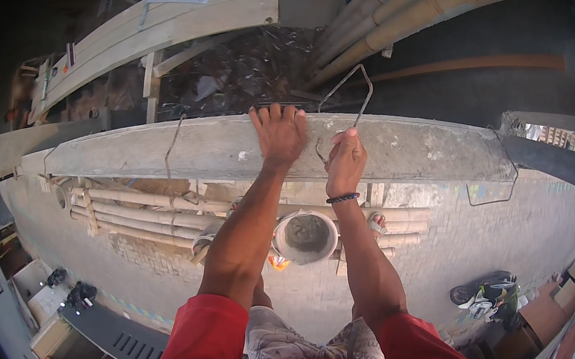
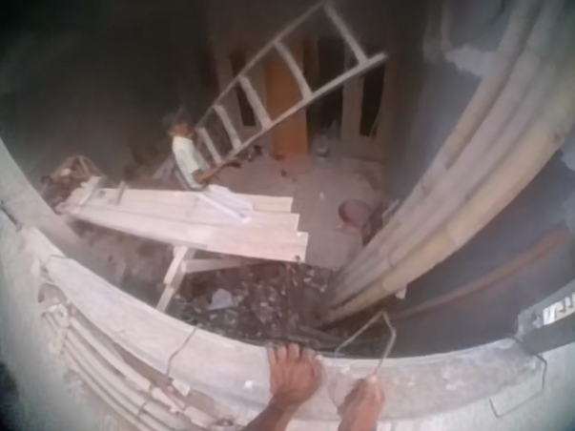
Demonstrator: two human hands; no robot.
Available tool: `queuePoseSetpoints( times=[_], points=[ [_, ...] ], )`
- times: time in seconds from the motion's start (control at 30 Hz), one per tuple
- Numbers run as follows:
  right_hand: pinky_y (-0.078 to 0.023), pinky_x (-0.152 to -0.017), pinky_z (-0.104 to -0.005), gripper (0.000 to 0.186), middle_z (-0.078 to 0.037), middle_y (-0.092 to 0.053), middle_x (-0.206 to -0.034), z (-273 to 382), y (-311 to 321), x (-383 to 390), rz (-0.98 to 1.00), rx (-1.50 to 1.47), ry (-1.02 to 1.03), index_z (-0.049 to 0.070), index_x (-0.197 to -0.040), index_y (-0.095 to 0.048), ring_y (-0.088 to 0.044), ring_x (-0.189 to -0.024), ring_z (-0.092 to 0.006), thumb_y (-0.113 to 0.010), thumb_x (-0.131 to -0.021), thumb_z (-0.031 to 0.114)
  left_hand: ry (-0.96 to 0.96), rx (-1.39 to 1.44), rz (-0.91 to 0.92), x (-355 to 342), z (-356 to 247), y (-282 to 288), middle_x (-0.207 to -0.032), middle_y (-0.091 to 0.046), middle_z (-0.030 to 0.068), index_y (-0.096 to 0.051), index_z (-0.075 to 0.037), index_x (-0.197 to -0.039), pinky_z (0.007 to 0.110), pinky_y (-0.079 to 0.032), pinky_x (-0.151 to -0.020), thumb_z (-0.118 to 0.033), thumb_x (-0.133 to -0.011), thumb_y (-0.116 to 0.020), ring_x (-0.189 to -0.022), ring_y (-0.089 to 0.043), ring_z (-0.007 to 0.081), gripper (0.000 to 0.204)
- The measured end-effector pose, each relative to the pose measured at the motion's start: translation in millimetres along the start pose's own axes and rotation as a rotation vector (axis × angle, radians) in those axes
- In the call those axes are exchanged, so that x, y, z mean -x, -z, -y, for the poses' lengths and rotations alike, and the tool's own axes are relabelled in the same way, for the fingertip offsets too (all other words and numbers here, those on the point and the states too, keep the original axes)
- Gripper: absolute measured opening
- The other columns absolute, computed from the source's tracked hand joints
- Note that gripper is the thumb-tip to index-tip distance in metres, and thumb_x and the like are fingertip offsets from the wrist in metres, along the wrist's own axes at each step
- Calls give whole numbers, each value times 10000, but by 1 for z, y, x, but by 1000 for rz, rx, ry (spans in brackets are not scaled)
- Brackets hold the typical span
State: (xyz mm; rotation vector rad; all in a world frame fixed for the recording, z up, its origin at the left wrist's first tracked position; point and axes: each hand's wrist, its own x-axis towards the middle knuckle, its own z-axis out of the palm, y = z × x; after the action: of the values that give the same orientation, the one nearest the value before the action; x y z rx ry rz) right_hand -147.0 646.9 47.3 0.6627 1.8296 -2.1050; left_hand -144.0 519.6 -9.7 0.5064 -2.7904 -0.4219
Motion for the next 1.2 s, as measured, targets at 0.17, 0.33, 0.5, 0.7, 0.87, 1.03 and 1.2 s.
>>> queuePoseSetpoints(
  times=[0.17, 0.33, 0.5, 0.7, 0.87, 1.03, 1.2],
  points=[
    [-180, -384, -237, 466, 64, -279, -539, -4, 18, 27, -20, -95, -103, 97, -755, -469, -237, -431, -44, -429, -990, 497, -3, -25, 66, -1, 0, 6, -940, -554, 144, -664, -58, -910, 571, -236, -1030, -323, -922, -498, -968, -475, 321, 313],
    [-191, -393, -235, 490, 61, -285, -538, -17, 38, 49, 35, -62, -73, 81, -742, -474, -249, -440, -44, -417, -994, 496, -18, -48, 60, 0, 1, 2, -925, -546, 140, -664, -63, -902, 575, -248, -1015, -316, -916, -515, -946, -472, 316, 294],
    [-217, -400, -243, 484, 52, -298, -531, -41, 60, 68, 114, 13, 23, 69, -756, -498, -262, -445, -56, -413, -1002, 477, -13, -64, 74, -1, 0, 2, -938, -540, 133, -664, -77, -903, 578, -253, -1009, -316, -911, -529, -954, -472, 314, 274],
    [-238, -444, -232, 527, 42, -347, -554, -78, 80, 80, 138, 135, 121, 42, -771, -525, -311, -492, -50, -385, -1005, 493, 11, -76, 78, -1, -2, 0, -939, -532, 118, -666, -94, -921, 579, -246, -1019, -320, -912, -528, -990, -470, 308, 266],
    [-258, -456, -242, 589, 16, -431, -572, -103, 83, 72, 174, 251, 302, 9, -726, -547, -354, -499, -62, -406, -990, 516, 14, -70, 115, -3, -1, 1, -945, -532, 114, -664, -94, -921, 577, -238, -1030, -319, -912, -527, -984, -462, 301, 264],
    [-273, -468, -245, 609, -2, -459, -583, -114, 87, 67, 164, 268, 329, -2, -731, -560, -376, -515, -73, -407, -983, 530, 19, -66, 145, -4, -1, 2, -949, -528, 114, -655, -97, -906, 579, -238, -1029, -322, -910, -528, -973, -458, 303, 259],
    [-317, -487, -264, 653, -37, -505, -605, -108, 88, 67, 184, 378, 377, -6, -733, -561, -434, -536, -101, -379, -970, 574, 8, -51, 105, -3, 0, 1, -935, -518, 116, -650, -103, -902, 589, -243, -1022, -324, -905, -534, -968, -455, 310, 250]
  ],
)
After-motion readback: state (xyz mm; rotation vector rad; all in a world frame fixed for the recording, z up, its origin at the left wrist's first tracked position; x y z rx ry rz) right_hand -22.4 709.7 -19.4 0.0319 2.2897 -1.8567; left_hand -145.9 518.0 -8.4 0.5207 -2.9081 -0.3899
